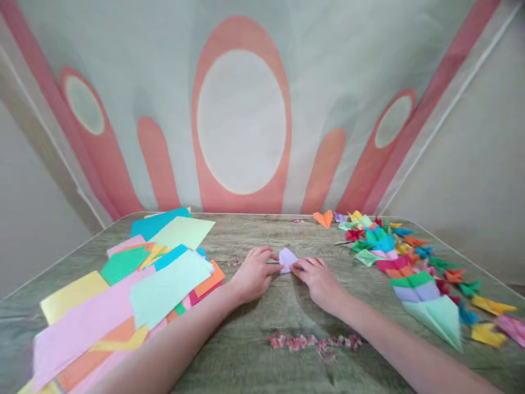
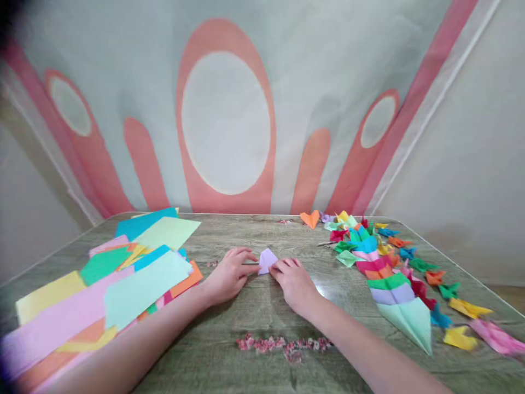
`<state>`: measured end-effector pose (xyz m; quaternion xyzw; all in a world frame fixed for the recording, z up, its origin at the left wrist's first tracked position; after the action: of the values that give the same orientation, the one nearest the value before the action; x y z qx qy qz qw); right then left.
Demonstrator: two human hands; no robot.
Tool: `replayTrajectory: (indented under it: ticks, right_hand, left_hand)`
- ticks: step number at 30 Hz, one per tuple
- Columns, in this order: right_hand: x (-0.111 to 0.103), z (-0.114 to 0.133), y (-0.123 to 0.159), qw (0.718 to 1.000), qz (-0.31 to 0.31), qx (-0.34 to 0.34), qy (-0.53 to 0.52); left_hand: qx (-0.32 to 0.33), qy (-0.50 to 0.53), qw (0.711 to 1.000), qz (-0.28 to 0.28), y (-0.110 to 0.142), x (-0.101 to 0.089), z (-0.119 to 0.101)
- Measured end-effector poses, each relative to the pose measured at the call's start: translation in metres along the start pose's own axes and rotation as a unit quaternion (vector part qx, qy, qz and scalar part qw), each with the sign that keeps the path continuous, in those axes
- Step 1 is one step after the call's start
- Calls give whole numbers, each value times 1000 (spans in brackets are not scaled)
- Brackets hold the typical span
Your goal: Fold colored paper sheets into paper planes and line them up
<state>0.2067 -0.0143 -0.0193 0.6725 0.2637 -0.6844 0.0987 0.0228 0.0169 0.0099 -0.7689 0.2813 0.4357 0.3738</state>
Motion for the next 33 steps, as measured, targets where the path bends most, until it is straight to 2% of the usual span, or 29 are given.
replayTrajectory:
  ticks: [15,27,33]
  right_hand:
    - [-5,5,0,1000,-5,-4,10]
    - [-9,13,-2,998,11,-5,60]
    - [-11,11,0,998,13,-12,63]
  left_hand:
    - [18,-51,998,35,2,3,-9]
    - [69,-166,979,93,0,5,-27]
    - [75,-157,978,112,-2,2,-28]
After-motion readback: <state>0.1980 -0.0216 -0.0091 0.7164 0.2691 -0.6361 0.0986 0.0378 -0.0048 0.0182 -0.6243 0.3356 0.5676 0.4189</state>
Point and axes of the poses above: each hand's wrist, its own y-axis away from the middle knuckle, its own x-axis out of the palm, z = x × y, the point moved 3 cm from there along -y, towards the middle knuckle, and after that the axes turned 10 degrees about y, right-handed, at the moved point
